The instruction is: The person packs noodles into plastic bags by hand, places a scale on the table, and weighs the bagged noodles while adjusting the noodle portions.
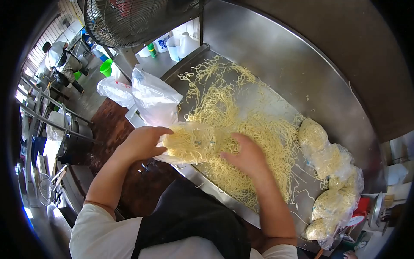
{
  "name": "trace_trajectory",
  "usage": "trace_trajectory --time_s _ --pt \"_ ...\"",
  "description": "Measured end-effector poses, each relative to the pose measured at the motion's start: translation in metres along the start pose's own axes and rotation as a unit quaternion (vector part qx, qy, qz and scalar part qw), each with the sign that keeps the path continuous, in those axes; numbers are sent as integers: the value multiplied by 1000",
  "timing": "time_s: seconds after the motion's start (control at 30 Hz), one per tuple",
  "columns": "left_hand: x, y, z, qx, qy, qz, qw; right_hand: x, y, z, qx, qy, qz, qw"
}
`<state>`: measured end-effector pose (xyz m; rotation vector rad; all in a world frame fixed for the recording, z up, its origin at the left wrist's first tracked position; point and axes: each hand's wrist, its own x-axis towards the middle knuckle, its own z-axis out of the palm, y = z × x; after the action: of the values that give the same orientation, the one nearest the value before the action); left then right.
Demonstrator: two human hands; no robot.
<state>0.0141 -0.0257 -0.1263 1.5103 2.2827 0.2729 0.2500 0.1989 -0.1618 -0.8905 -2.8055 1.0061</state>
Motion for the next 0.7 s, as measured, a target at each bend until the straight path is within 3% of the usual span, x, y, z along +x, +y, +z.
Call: trace_trajectory --time_s 0.1,0.2,0.23,0.3,0.33,0.47,0.53,0.63,0.7 --pt "-9 6 -6 -72 82 -83 991 5 -26 61 18 -22 -92 995" --pt "-10 -2 11 -223 182 -116 951 21 -52 66 -40 -152 -20 987" --pt "-7 0 20 -284 225 -70 929 22 -62 68 6 -99 -71 992" --pt "1 22 23 -409 228 -7 883 22 -81 71 95 7 -172 981" --pt "3 38 22 -471 229 23 852 29 -88 71 46 -18 -166 985" --pt "9 60 13 -510 170 73 840 52 -87 48 -115 -105 -110 982" --pt "14 55 15 -521 135 52 841 54 -75 22 -177 -138 -68 972" --pt "20 47 24 -549 129 51 824 34 -88 -21 -168 -201 31 965" --pt "24 49 27 -560 128 54 817 20 -88 -26 -201 -225 25 953"
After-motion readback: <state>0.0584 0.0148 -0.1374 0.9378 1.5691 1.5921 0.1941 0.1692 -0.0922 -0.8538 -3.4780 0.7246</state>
